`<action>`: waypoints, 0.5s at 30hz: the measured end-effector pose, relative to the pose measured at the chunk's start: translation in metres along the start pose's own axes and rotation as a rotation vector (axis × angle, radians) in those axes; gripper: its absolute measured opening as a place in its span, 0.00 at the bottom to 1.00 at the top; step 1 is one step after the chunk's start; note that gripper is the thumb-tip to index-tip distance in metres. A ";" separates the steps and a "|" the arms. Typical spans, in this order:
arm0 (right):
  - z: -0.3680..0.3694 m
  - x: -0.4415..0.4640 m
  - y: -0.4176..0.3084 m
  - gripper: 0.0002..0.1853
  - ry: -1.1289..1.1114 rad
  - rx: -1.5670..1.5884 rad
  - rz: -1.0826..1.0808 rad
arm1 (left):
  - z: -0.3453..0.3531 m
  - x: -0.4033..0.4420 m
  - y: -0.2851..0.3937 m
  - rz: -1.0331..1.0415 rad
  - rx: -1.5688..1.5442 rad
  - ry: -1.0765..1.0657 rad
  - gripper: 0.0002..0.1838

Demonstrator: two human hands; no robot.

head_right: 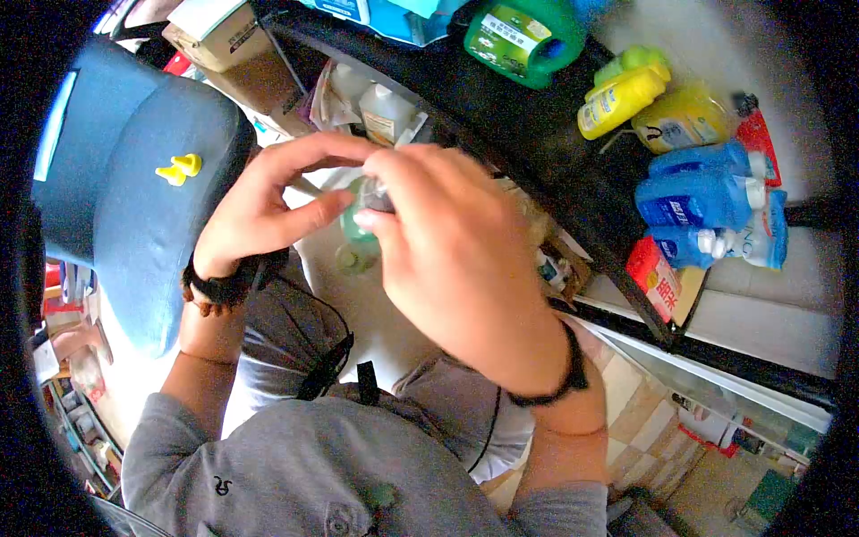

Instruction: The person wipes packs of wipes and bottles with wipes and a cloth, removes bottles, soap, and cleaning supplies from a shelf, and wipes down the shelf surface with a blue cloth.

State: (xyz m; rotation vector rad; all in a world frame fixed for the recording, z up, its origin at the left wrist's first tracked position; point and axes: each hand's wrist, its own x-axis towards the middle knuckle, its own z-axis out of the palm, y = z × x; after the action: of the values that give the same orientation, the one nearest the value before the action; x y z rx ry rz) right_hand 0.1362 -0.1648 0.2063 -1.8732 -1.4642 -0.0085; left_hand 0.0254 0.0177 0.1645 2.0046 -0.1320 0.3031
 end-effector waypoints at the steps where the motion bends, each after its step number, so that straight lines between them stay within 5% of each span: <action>1: 0.022 0.001 0.008 0.16 -0.025 0.046 0.012 | -0.005 -0.004 -0.008 -0.027 -0.028 -0.044 0.22; 7: 0.144 -0.001 0.070 0.08 -0.137 0.039 -0.001 | -0.005 -0.019 -0.107 -0.193 0.029 -0.137 0.25; 15: 0.264 -0.031 0.135 0.10 -0.296 -0.124 0.094 | 0.052 -0.048 -0.226 -0.444 0.287 -0.071 0.27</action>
State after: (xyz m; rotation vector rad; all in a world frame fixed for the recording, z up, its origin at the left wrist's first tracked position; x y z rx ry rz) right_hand 0.1276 -0.0554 -0.0707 -2.1119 -1.6001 0.2373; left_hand 0.0385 0.0686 -0.0668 2.2617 0.3266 -0.0371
